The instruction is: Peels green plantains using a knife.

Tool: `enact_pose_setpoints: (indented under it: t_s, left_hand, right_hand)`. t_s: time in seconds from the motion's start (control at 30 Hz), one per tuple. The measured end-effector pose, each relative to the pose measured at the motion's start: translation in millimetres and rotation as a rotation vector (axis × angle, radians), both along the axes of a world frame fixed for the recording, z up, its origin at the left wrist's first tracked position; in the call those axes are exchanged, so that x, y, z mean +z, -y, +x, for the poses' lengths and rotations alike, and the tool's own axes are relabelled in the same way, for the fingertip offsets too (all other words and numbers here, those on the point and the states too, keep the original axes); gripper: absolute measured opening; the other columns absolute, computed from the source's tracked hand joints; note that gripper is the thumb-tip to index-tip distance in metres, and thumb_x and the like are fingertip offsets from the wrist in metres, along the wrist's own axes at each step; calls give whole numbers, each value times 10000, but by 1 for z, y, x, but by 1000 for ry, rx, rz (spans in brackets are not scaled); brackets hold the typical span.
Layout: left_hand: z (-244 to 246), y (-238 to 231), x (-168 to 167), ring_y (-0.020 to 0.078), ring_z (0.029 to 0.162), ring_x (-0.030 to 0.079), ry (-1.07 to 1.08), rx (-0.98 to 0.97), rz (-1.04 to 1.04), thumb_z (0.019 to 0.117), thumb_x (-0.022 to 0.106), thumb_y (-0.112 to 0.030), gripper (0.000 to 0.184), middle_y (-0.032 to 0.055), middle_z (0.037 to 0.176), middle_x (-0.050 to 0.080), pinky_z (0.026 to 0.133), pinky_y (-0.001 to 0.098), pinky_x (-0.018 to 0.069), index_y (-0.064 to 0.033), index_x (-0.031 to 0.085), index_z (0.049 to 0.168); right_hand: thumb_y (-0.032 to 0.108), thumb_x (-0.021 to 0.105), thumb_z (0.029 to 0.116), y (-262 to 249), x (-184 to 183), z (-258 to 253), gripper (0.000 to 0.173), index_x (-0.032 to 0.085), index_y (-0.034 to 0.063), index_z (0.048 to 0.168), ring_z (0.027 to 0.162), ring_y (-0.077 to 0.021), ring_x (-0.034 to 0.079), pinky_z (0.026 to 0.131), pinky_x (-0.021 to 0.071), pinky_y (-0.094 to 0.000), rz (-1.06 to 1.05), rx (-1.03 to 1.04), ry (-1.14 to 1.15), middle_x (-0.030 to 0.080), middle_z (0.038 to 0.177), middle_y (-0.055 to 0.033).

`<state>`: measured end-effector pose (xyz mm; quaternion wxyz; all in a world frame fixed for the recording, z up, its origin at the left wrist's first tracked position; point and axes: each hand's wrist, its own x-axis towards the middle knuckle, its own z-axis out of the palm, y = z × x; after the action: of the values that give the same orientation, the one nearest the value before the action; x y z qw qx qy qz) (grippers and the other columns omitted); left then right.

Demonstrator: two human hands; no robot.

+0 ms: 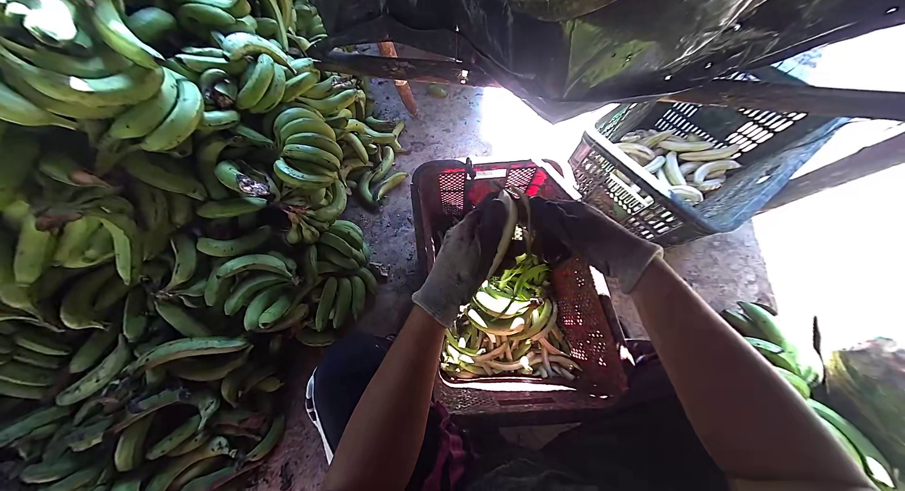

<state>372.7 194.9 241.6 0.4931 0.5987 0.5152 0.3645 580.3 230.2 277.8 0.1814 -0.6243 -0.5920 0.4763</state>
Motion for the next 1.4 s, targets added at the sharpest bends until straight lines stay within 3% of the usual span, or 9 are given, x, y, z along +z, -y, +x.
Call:
enact_pose_setpoints:
  t_s: [0.07,0.2,0.33,0.5,0.73,0.83,1.1,1.3,1.4]
  left_hand:
    - [-1,-2,1,159,726,644,207,18,-206,1069,374,-543,473,60,970,671,625,342,567,-241,541,1393]
    - [-15,-12,5,151,713,662,474,142,-286,1055,435,-521,444,48,906,672,602,331,591,-175,571,1297]
    - [-33,-17,-1,118,700,648,697,88,-286,1063,381,-516,454,30,868,664,594,279,570,-144,629,1141]
    - [-40,-18,5,83,723,648,971,36,-327,1078,333,-472,410,5,904,651,626,214,567,-184,611,1166]
    - [-19,18,19,51,719,599,281,107,-29,1067,375,-530,387,-39,894,631,588,232,517,-273,629,1206]
    - [-19,17,20,85,756,650,342,69,-32,1072,386,-517,402,-4,966,679,614,252,561,-276,594,1318]
    - [-34,-6,5,99,689,645,746,162,-137,1072,358,-520,438,20,908,672,563,259,564,-200,620,1217]
    - [-23,14,11,81,851,652,370,129,23,1097,357,-437,406,-1,1040,681,700,270,574,-209,618,1309]
    - [-27,17,6,81,814,662,374,201,-6,1076,430,-462,369,-13,1024,691,663,267,577,-254,606,1325]
  right_hand:
    - [584,360,1064,-3,-3,7,554,663,161,1254,649,-210,659,626,578,-425,-90,-19,-48,675,805,-101]
    - [402,543,1038,17,-12,11,455,569,243,1463,993,-211,704,872,578,-490,598,357,202,725,1123,-62]
    - [549,566,911,26,-26,11,594,589,305,1452,904,-266,684,757,548,-477,1005,596,332,708,1007,-92]
    - [515,568,941,32,-18,10,477,651,329,1372,923,-241,691,793,549,-449,1210,572,339,726,1054,-79]
    - [481,573,961,27,-12,4,556,550,305,1488,997,-280,679,806,553,-529,778,273,317,696,1136,-103]
    - [531,428,1065,13,-10,10,467,576,301,1443,1192,-190,655,1008,520,-540,419,129,179,674,1327,-10]
    - [510,645,887,32,-19,18,577,611,326,1432,917,-168,678,789,570,-403,843,595,217,714,1028,-28]
    - [409,650,952,6,-18,11,564,548,285,1492,1087,-295,664,945,520,-555,745,298,232,703,1179,-129]
    - [300,562,1050,-13,-18,24,381,580,158,1403,1045,-99,660,909,568,-344,585,98,-80,686,1191,-27]
